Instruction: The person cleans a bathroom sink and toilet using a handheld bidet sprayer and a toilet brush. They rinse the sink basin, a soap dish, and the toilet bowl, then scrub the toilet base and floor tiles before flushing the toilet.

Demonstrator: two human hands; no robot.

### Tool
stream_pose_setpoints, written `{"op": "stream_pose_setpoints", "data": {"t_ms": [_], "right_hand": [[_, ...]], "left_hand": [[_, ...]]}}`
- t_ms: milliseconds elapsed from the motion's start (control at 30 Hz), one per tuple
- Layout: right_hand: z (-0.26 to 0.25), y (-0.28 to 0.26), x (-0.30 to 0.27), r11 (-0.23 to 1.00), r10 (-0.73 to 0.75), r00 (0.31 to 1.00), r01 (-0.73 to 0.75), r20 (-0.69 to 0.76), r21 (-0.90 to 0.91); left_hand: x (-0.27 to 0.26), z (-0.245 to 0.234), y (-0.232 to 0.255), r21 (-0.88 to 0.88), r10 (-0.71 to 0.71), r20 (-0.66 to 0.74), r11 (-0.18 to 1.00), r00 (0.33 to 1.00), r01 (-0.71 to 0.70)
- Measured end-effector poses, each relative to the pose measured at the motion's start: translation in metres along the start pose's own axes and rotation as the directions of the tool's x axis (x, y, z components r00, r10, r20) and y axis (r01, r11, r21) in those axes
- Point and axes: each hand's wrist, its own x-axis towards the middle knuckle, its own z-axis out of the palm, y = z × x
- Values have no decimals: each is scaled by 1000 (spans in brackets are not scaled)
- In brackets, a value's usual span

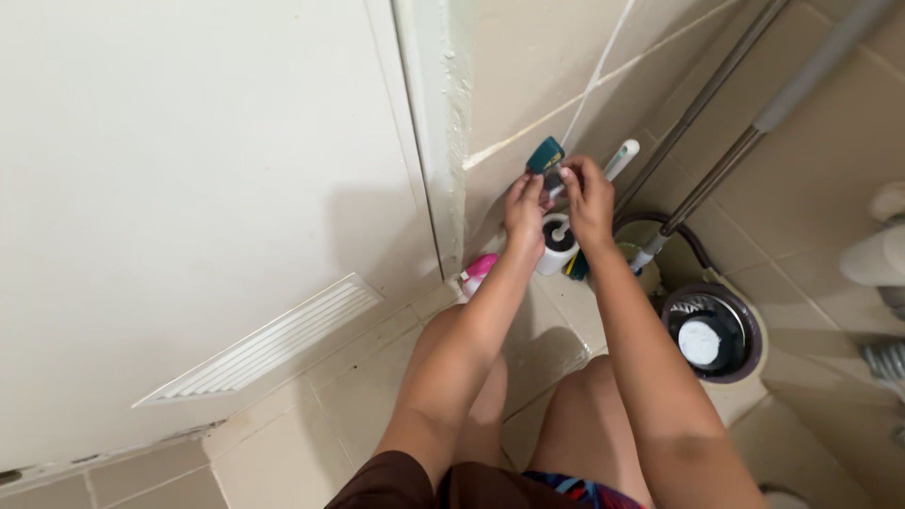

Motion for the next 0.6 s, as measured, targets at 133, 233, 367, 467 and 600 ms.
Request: {"op": "stream_pose_setpoints", "data": {"t_ms": [133,233,367,467,600], "right_hand": [[-8,26,-33,974,33,999,-31,-5,223],[-24,39,-82,995,-5,1000,8,-31,96],[-79,40,-168,983,133,985,-116,-112,144],[-149,40,-206,915,398,778,-295,-487,277],[-331,21,-188,992,99,469,-115,-878,51]], "left_hand": [[-36,-12,8,20,108,-3,994,994,-108],[-62,-26,-17,57,185,-121,982,975,-180],[-117,-15,-81,325,-17,4,946,1000,15],[-154,16,-119,411,-269,159,893,950,185],[-212,75,-134,549,-431,294,807,853,219]]}}
